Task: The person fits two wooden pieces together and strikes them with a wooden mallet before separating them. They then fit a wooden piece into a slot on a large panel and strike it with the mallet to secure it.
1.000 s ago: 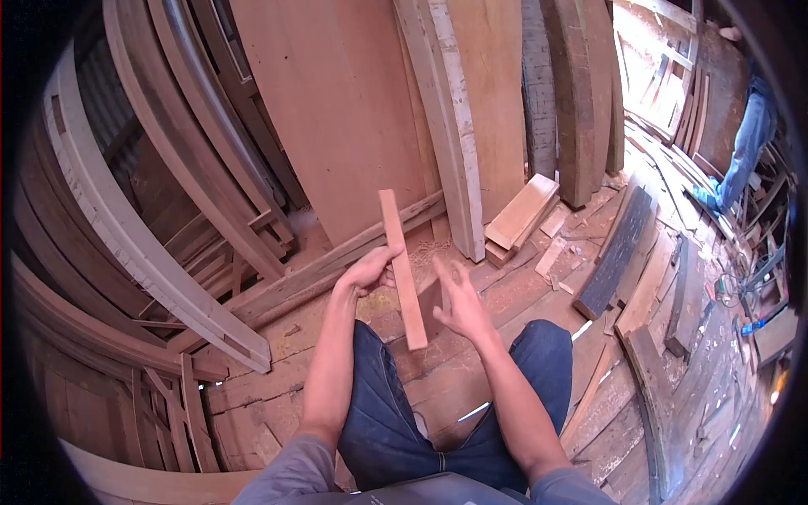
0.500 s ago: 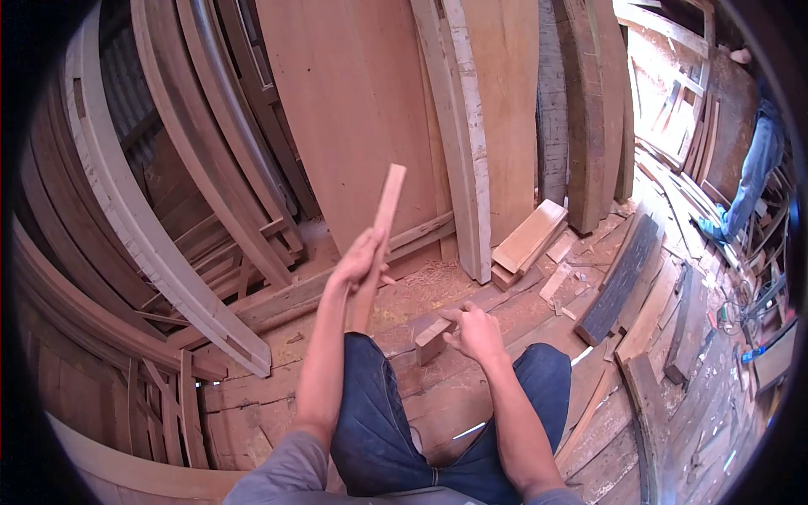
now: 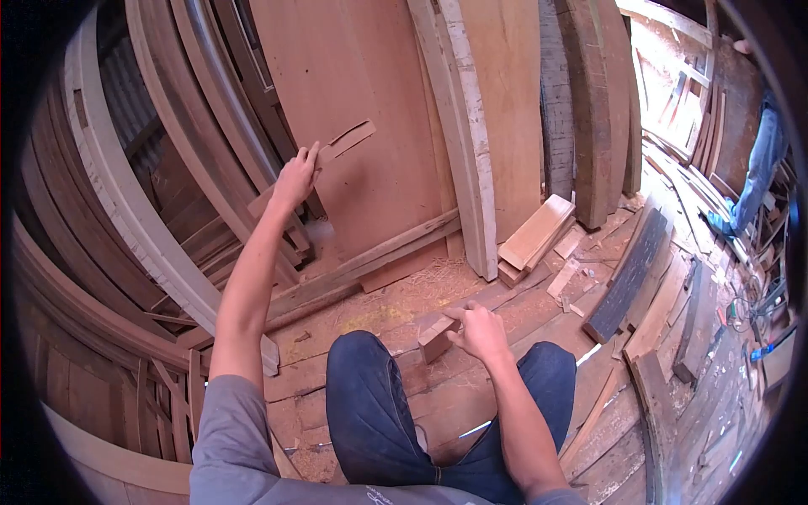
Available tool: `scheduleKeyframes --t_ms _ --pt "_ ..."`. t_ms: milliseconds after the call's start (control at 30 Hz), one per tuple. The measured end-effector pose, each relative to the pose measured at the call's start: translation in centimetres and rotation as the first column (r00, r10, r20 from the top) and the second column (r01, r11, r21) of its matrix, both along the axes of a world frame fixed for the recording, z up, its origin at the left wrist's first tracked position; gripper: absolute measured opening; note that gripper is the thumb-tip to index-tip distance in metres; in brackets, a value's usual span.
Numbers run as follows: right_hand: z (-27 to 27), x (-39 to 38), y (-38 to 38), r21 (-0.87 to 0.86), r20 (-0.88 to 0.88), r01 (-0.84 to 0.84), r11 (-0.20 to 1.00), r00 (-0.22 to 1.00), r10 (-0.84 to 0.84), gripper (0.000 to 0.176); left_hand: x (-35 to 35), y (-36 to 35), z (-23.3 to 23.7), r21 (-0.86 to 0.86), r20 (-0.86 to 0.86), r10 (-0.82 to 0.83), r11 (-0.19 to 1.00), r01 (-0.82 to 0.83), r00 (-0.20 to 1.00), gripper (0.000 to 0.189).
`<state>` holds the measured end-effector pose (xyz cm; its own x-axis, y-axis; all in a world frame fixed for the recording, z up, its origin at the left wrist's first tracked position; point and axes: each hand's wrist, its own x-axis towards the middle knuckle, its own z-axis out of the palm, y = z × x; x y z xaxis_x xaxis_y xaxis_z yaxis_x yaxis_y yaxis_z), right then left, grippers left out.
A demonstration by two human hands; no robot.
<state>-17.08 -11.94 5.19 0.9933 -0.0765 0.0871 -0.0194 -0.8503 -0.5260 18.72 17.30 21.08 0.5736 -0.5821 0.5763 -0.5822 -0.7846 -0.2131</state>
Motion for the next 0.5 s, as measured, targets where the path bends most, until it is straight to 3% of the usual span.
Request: scheduleKeyframes --t_ms 67,267,500 --pt "0.3 0.0 0.1 0.007 -0.014 -0.006 1.0 1.0 0.006 0.044 1.7 0.8 -0.3 0.033 0.127 -0.058 0.998 0.054 0.99 0.048" --pt "-0.2 0.2 0.0 0.014 0.03 -0.018 1.0 0.999 0.017 0.045 3.3 1.3 0.8 0.267 0.371 -0.008 0.959 -0.098 0.929 0.05" --pt "-0.8 0.4 -0.3 0.006 0.006 -0.017 1.0 1.0 0.017 0.047 6.2 4.7 2.3 0.368 0.442 0.043 0.902 -0.225 0.896 0.061"
